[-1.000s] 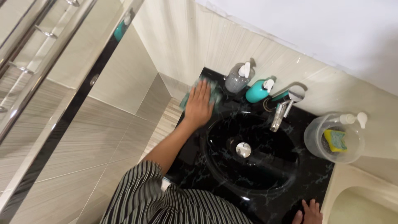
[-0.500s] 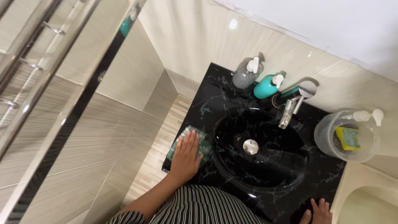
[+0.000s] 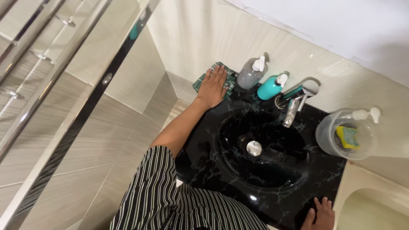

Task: The person cleans a bathroom sink and the surrounding counter by scrubbing with a sponge and wiping with a cloth.

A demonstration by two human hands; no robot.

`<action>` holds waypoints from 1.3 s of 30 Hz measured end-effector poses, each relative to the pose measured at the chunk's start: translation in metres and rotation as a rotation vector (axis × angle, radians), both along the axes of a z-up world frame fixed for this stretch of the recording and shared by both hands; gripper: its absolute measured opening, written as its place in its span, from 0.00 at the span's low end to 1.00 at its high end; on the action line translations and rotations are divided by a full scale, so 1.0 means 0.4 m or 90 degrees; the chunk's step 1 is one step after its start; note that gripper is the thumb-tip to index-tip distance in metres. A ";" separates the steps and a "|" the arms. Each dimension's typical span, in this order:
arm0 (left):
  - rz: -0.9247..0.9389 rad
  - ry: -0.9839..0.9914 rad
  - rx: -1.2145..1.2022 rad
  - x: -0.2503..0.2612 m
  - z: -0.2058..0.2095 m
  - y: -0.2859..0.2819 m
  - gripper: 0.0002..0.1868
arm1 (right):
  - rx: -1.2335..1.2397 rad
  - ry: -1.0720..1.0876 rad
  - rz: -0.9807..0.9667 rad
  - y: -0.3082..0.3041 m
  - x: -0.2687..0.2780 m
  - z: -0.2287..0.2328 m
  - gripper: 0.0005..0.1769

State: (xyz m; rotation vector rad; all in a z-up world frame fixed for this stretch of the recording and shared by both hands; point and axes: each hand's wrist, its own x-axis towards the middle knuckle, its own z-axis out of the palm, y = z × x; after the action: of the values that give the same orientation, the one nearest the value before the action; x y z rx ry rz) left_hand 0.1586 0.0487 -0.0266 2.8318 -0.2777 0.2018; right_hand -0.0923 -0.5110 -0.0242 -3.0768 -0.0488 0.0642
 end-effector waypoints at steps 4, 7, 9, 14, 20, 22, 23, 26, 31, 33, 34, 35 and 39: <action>-0.042 0.028 -0.051 0.013 -0.007 0.049 0.33 | 0.104 -0.085 -0.015 0.032 -0.035 0.002 0.28; -0.065 0.025 -0.047 -0.022 -0.016 0.044 0.33 | 0.001 0.034 0.012 0.006 0.015 0.024 0.32; -0.081 -0.006 -0.040 0.005 0.005 0.052 0.32 | -0.040 0.073 0.022 0.018 0.054 0.023 0.34; -0.019 -0.035 -0.025 -0.083 0.012 -0.002 0.33 | -0.083 0.096 0.081 0.007 0.075 0.036 0.38; -0.115 -0.036 -0.065 -0.305 0.018 -0.045 0.35 | -0.019 -0.003 0.095 -0.011 0.058 0.007 0.37; -0.020 -0.042 -0.067 -0.274 0.007 -0.044 0.35 | -0.019 0.021 0.045 -0.011 0.030 -0.002 0.34; 0.048 -0.058 -0.087 -0.241 0.004 -0.060 0.34 | -0.018 0.027 0.023 -0.005 0.032 -0.006 0.33; 0.126 -0.070 -0.058 -0.128 -0.013 -0.068 0.34 | 0.085 -0.021 0.056 -0.008 0.011 -0.001 0.35; 0.205 -0.140 -0.296 -0.002 -0.010 -0.024 0.31 | 0.104 -0.096 -0.009 0.021 -0.047 -0.009 0.27; 0.215 -0.141 -0.260 0.005 0.002 -0.026 0.33 | 0.116 -0.108 -0.007 0.020 -0.048 -0.008 0.26; 0.210 -0.133 -0.204 -0.013 0.006 -0.033 0.33 | 0.126 -0.112 -0.002 0.016 -0.037 -0.005 0.26; 0.205 -0.126 -0.147 -0.033 0.010 -0.041 0.33 | 0.123 -0.107 0.003 0.014 -0.026 -0.003 0.27; 0.042 -0.105 -0.133 -0.077 0.015 -0.030 0.29 | -0.001 0.039 0.033 -0.009 0.055 0.020 0.29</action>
State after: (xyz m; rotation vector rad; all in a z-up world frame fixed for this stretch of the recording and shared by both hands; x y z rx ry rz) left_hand 0.1277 0.0368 -0.0207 2.6232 -0.1855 0.4517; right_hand -0.0702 -0.5147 -0.0164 -3.0735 -0.1258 0.1613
